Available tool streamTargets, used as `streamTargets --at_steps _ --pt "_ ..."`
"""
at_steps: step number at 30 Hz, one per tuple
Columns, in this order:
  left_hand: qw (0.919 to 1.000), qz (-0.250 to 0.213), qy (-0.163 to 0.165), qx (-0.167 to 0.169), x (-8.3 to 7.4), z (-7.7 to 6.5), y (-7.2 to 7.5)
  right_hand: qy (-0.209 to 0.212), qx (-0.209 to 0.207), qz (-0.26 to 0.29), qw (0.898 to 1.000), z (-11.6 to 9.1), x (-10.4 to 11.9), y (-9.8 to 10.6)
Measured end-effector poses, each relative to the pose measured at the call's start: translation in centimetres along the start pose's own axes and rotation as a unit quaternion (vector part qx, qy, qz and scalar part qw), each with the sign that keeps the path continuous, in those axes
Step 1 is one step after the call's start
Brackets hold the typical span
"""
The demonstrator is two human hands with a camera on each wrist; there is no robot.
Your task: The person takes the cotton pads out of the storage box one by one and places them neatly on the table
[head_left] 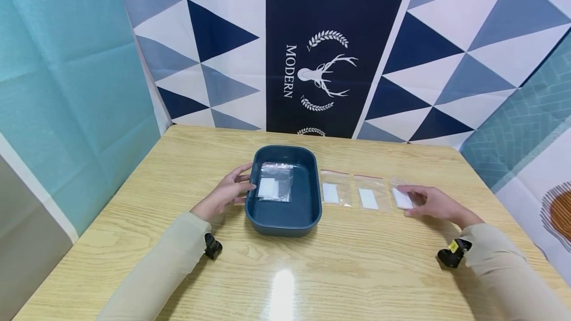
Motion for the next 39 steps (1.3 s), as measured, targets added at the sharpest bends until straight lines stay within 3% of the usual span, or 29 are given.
streamTargets --at_steps 9,21,27,32,39 --pt "0.9998 0.006 -0.009 -0.014 0.0 -0.4 -0.1 0.01 -0.003 -0.036 0.999 0.2 -0.1 -0.1" --pt "0.9999 0.003 -0.008 -0.007 -0.3 -0.5 -0.2 -0.038 -0.044 0.033 0.998 0.1 1.0 0.7" --pt "0.9999 0.004 -0.008 -0.008 -0.1 -0.5 -0.2 -0.07 -0.094 0.088 0.989 0.4 2.1 0.7" --pt "0.9999 0.004 -0.009 -0.009 0.0 -0.4 -0.2 -0.063 -0.15 0.119 0.979 0.8 3.4 0.5" --pt "0.9999 0.002 -0.009 -0.009 0.0 -0.5 -0.2 -0.047 -0.185 0.175 0.966 1.9 5.5 -0.1"
Point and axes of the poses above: each hand's wrist, its own z-axis towards the middle knuckle, its own y-axis out of the back of the hand, x = y × z, the point moved 3 cm from there along z, towards the middle knuckle, and after that the axes turned 4 degrees about -z, right-handed, at the moved point
